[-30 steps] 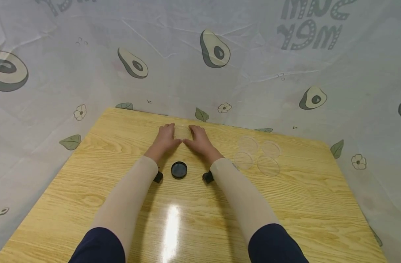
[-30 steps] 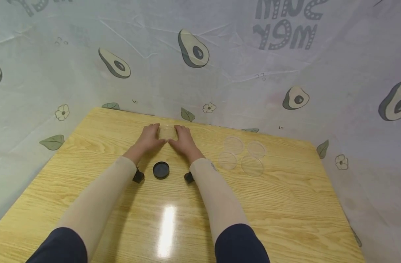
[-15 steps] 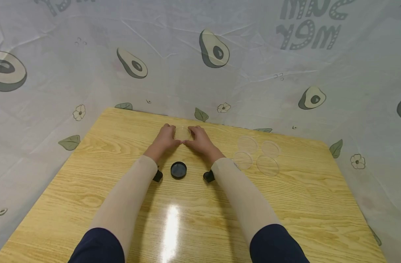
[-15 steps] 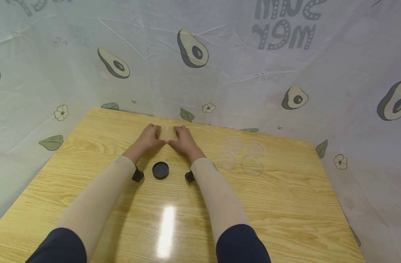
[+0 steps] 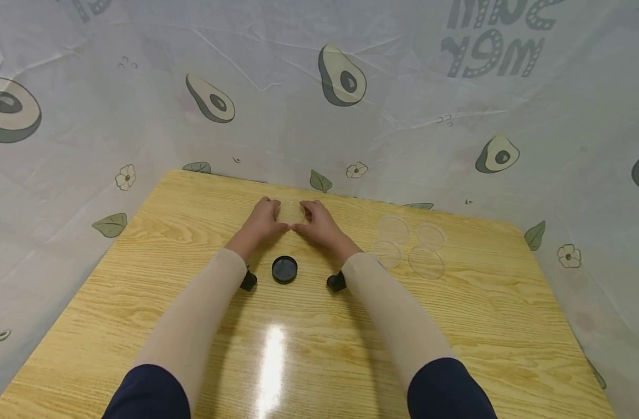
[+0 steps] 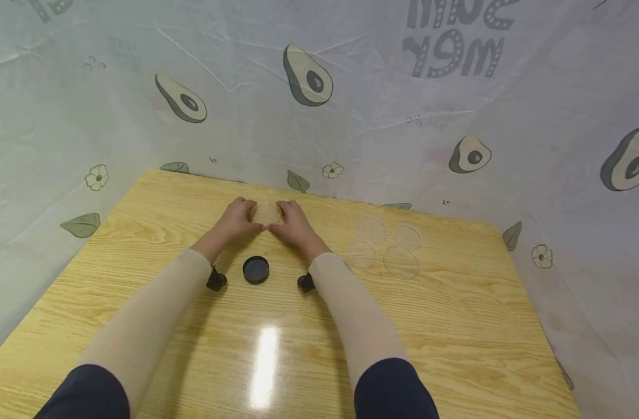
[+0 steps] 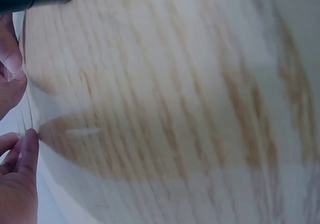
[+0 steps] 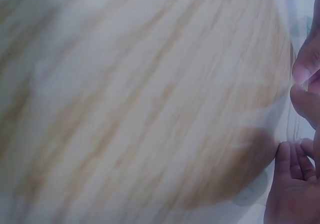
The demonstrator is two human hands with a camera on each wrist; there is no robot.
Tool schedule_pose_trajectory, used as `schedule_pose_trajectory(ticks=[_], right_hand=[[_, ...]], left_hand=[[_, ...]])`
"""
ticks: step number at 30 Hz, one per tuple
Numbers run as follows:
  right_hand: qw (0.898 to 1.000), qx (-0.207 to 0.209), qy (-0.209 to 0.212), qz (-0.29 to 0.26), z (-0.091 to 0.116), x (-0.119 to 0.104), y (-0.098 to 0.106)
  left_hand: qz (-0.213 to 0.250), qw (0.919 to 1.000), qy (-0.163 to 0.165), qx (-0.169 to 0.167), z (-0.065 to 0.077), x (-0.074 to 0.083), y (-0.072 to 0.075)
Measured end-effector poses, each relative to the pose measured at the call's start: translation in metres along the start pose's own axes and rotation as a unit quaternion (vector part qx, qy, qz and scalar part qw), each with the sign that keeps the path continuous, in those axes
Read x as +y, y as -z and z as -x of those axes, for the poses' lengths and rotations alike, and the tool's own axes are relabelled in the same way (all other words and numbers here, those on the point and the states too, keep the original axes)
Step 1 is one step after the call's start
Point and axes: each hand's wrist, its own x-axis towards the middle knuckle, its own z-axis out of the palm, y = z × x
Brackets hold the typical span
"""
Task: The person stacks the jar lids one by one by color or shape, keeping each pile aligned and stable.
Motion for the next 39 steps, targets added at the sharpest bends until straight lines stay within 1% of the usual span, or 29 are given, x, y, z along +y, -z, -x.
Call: schedule_pose_trajectory(ticks=[5, 9, 15, 21, 25, 31, 39], right_hand=[[1.0, 0.009, 0.013, -0.01, 0.008, 0.004, 0.006], [1.0, 0.015, 0.021, -0.018, 0.019, 0.004, 0.015], [0.999, 0.028, 0.017, -0.039, 0.041, 0.006, 0.027], [0.998, 0.045, 0.014, -0.048, 0.07, 0.005, 0.039], [0.998, 0.044, 0.007, -0.043, 0.091, 0.004, 0.047], [0.999, 0.041, 0.0, -0.033, 0.118, 0.006, 0.057], [0.999, 0.045, -0.002, -0.025, 0.153, 0.015, 0.061]], left_hand=[[0.003, 1.0, -0.009, 0.002, 0.003, 0.007, 0.002], [-0.002, 0.9996, -0.028, 0.0, 0.007, 0.016, 0.005], [0.002, 0.9982, -0.056, -0.018, 0.016, 0.034, 0.008], [0.005, 0.996, -0.084, -0.03, 0.03, 0.054, 0.005], [0.005, 0.9949, -0.094, -0.035, 0.04, 0.068, -0.001], [-0.007, 0.9941, -0.101, -0.038, 0.052, 0.087, -0.014], [-0.007, 0.9934, -0.107, -0.042, 0.07, 0.106, -0.035]])
